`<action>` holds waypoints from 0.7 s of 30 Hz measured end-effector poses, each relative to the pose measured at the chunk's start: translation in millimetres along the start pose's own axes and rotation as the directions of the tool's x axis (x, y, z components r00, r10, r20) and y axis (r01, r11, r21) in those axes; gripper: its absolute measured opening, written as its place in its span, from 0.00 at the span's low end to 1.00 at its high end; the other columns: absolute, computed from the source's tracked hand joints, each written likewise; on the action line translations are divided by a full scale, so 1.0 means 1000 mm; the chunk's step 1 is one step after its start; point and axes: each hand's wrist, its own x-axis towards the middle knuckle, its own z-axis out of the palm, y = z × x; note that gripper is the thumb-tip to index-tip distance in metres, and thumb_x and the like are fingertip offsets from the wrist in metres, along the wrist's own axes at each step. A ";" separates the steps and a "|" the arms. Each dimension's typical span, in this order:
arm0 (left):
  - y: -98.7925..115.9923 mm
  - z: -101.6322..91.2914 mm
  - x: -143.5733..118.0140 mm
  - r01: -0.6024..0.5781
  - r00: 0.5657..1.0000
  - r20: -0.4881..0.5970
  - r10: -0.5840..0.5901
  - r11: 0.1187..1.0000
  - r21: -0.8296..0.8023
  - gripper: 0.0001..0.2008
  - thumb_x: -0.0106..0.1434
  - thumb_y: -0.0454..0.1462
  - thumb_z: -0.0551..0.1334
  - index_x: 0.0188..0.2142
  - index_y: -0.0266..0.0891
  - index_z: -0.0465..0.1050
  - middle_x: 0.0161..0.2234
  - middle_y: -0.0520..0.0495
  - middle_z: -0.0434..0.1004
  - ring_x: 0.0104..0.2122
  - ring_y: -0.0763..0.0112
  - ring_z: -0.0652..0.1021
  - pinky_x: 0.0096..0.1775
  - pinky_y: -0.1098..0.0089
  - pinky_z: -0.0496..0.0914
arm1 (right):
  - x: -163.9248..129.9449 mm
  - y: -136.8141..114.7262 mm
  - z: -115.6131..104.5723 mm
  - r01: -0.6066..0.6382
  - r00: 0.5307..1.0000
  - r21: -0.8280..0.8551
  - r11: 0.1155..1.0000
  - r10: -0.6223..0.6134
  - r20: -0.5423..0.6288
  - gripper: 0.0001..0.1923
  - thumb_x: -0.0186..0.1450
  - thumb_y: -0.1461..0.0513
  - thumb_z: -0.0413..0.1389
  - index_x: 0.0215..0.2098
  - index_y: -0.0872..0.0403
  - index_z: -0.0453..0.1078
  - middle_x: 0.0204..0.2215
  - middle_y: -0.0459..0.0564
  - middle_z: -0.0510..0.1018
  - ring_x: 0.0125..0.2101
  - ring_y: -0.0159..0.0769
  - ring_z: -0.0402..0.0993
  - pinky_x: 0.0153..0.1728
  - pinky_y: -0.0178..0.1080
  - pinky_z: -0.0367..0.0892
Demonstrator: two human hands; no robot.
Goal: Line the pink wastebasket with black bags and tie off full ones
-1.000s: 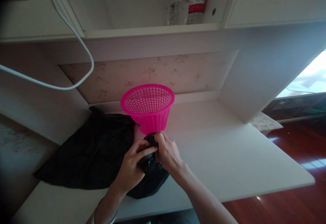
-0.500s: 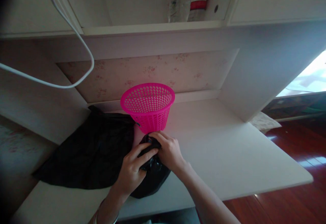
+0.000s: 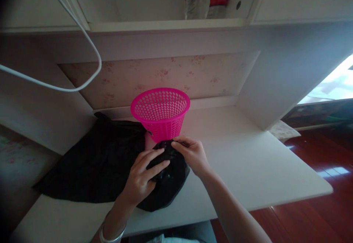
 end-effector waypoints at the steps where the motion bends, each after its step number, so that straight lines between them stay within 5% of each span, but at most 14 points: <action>1: 0.000 -0.001 0.000 -0.017 1.000 -0.002 0.017 1.000 0.016 0.29 0.59 0.21 0.58 0.55 0.43 0.79 0.59 0.40 0.77 0.57 0.59 0.74 0.58 0.58 0.71 | 0.005 0.003 0.001 0.016 1.000 -0.006 1.000 -0.016 -0.026 0.18 0.55 0.49 0.73 0.36 0.53 0.84 0.34 0.51 0.86 0.35 0.38 0.80 0.41 0.42 0.75; 11: -0.001 -0.003 -0.046 -0.005 0.999 0.037 0.003 0.999 0.044 0.23 0.65 0.21 0.55 0.51 0.42 0.79 0.50 0.52 0.86 0.53 0.63 0.75 0.60 0.60 0.63 | 0.076 0.053 -0.033 0.012 0.973 -0.156 0.988 -0.047 -0.227 0.11 0.67 0.56 0.66 0.41 0.57 0.77 0.37 0.49 0.82 0.37 0.36 0.79 0.42 0.42 0.76; 16: 0.007 -0.002 -0.077 0.051 0.995 0.083 -0.053 0.998 0.020 0.24 0.62 0.23 0.55 0.53 0.40 0.77 0.49 0.52 0.86 0.52 0.64 0.77 0.61 0.61 0.62 | 0.109 0.081 -0.045 -0.031 0.973 -0.233 0.972 -0.023 -0.228 0.12 0.73 0.56 0.61 0.48 0.57 0.75 0.44 0.50 0.80 0.40 0.37 0.80 0.43 0.45 0.78; 21: 0.012 -0.003 -0.081 0.057 0.996 0.071 -0.061 0.997 0.060 0.25 0.58 0.22 0.54 0.51 0.40 0.75 0.46 0.50 0.86 0.49 0.64 0.80 0.59 0.61 0.64 | 0.126 0.095 -0.042 -0.030 0.973 -0.288 0.957 -0.038 -0.228 0.13 0.73 0.56 0.61 0.50 0.57 0.74 0.46 0.51 0.80 0.42 0.38 0.80 0.44 0.46 0.78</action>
